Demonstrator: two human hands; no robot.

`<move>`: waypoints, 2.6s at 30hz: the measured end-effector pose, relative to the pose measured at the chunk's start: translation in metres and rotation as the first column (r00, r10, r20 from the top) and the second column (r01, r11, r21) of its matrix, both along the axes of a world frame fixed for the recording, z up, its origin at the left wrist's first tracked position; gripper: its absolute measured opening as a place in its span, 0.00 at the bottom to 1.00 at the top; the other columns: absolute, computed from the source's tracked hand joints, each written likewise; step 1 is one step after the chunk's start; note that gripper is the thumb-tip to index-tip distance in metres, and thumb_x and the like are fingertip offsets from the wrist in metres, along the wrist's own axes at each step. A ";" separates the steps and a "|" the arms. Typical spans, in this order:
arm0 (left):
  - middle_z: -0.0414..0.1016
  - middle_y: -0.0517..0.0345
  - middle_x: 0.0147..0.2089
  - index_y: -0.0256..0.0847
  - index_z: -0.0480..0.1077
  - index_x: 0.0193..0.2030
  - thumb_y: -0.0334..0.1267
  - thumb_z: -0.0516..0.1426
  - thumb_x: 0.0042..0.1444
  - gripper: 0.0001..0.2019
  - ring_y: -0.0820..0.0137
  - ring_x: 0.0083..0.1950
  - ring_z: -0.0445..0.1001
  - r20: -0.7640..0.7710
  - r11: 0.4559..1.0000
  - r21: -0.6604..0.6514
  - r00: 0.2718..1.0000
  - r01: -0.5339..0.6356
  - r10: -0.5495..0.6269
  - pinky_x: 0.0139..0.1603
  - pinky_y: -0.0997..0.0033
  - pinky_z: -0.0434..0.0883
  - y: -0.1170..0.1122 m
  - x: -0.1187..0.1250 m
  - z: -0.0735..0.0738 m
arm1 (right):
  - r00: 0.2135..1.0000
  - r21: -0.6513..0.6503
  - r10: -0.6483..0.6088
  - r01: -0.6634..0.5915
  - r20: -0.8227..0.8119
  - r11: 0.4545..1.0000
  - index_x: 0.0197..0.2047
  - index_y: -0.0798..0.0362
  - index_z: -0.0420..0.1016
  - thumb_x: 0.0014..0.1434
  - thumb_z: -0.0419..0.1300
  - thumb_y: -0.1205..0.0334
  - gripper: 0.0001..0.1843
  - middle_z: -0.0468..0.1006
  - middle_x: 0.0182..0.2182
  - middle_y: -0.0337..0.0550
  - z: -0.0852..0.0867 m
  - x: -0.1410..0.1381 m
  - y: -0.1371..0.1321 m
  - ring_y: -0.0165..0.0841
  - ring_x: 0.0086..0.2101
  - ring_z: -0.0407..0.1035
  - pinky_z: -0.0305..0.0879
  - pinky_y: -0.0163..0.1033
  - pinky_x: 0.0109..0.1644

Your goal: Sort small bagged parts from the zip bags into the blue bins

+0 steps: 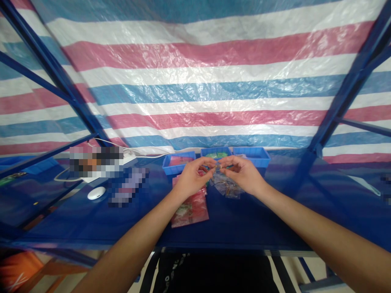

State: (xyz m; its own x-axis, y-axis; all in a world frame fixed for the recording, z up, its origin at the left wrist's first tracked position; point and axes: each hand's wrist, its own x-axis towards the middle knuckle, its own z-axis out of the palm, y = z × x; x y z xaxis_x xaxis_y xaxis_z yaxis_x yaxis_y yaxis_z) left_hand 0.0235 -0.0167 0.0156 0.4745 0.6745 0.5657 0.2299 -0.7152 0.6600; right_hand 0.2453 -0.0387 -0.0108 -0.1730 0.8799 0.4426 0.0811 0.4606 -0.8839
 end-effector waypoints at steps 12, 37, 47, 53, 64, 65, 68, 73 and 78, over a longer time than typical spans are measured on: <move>0.83 0.52 0.54 0.43 0.82 0.43 0.26 0.61 0.61 0.10 0.63 0.56 0.81 0.008 0.993 0.115 0.999 -0.035 0.034 0.59 0.61 0.75 0.002 -0.005 0.005 | 0.957 0.337 -0.208 0.132 0.201 0.932 0.44 0.44 0.86 0.65 0.65 0.61 0.08 0.77 0.54 0.47 0.003 0.006 -0.002 0.44 0.57 0.73 0.74 0.50 0.57; 0.85 0.54 0.49 0.43 0.79 0.50 0.35 0.61 0.65 0.09 0.64 0.47 0.83 -0.031 0.975 0.026 0.975 -0.219 0.220 0.42 0.68 0.78 0.001 -0.003 0.005 | 0.383 0.577 -0.704 0.403 0.599 0.710 0.61 0.53 0.77 0.69 0.55 0.48 0.25 0.78 0.55 0.58 -0.007 0.052 0.033 0.57 0.57 0.66 0.59 0.63 0.63; 0.85 0.53 0.50 0.42 0.78 0.50 0.36 0.60 0.66 0.09 0.64 0.48 0.83 -0.028 0.976 0.027 0.976 -0.215 0.216 0.43 0.68 0.78 0.002 -0.004 0.004 | 0.389 0.589 -0.715 0.405 0.581 0.699 0.62 0.49 0.77 0.70 0.57 0.49 0.23 0.80 0.58 0.54 -0.009 0.058 0.037 0.56 0.62 0.64 0.56 0.62 0.65; 0.84 0.53 0.49 0.42 0.78 0.50 0.35 0.60 0.66 0.08 0.64 0.48 0.83 -0.029 0.975 0.041 0.975 -0.218 0.219 0.43 0.69 0.78 -0.001 -0.003 0.006 | 0.503 0.445 -0.482 0.202 0.717 0.873 0.44 0.48 0.79 0.69 0.56 0.38 0.22 0.82 0.30 0.45 0.017 0.028 0.002 0.41 0.30 0.75 0.64 0.43 0.35; 0.85 0.53 0.48 0.42 0.78 0.50 0.37 0.60 0.66 0.09 0.64 0.47 0.83 -0.061 0.977 0.067 0.976 -0.204 0.209 0.41 0.69 0.78 -0.001 -0.004 0.005 | 0.290 0.390 -0.372 -0.003 0.882 0.921 0.36 0.49 0.73 0.69 0.58 0.55 0.10 0.82 0.34 0.48 0.017 0.016 -0.010 0.41 0.34 0.76 0.58 0.42 0.34; 0.85 0.53 0.48 0.42 0.78 0.50 0.37 0.60 0.66 0.09 0.64 0.47 0.83 -0.062 0.977 0.067 0.977 -0.201 0.205 0.41 0.69 0.78 -0.001 -0.004 0.005 | 0.291 0.399 -0.381 -0.003 0.877 0.917 0.37 0.49 0.73 0.68 0.57 0.57 0.09 0.81 0.34 0.48 0.017 0.017 -0.010 0.42 0.35 0.77 0.59 0.42 0.35; 0.84 0.53 0.48 0.42 0.79 0.50 0.37 0.60 0.66 0.09 0.64 0.47 0.83 -0.067 0.978 0.071 0.977 -0.196 0.201 0.41 0.69 0.77 -0.002 -0.004 0.006 | 0.335 0.455 -0.429 0.000 0.839 0.890 0.38 0.49 0.74 0.69 0.56 0.59 0.09 0.80 0.34 0.47 0.019 0.016 -0.011 0.43 0.37 0.76 0.63 0.43 0.39; 0.84 0.52 0.50 0.42 0.79 0.50 0.39 0.60 0.66 0.09 0.63 0.49 0.83 -0.074 0.984 0.061 0.982 -0.170 0.174 0.47 0.65 0.79 -0.002 -0.003 0.006 | 0.527 0.570 -0.502 0.040 0.686 0.821 0.43 0.49 0.79 0.72 0.54 0.56 0.13 0.81 0.38 0.51 0.023 0.011 -0.016 0.48 0.44 0.74 0.69 0.50 0.49; 0.84 0.51 0.54 0.43 0.77 0.55 0.38 0.61 0.65 0.13 0.62 0.53 0.83 -0.056 0.997 0.039 0.996 -0.060 0.063 0.59 0.60 0.78 -0.002 -0.002 0.004 | 0.661 0.571 -0.440 0.021 0.608 0.821 0.49 0.46 0.82 0.72 0.56 0.56 0.13 0.83 0.43 0.51 0.022 0.006 -0.017 0.48 0.45 0.74 0.70 0.54 0.55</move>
State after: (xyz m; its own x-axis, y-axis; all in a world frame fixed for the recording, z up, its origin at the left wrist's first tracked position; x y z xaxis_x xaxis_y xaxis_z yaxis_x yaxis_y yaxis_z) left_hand 0.0215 -0.0187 0.0191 0.4650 0.6821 0.5644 0.3106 -0.7226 0.6175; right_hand 0.2516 -0.0557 0.0115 -0.4275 0.6370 0.6414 0.7264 0.6644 -0.1757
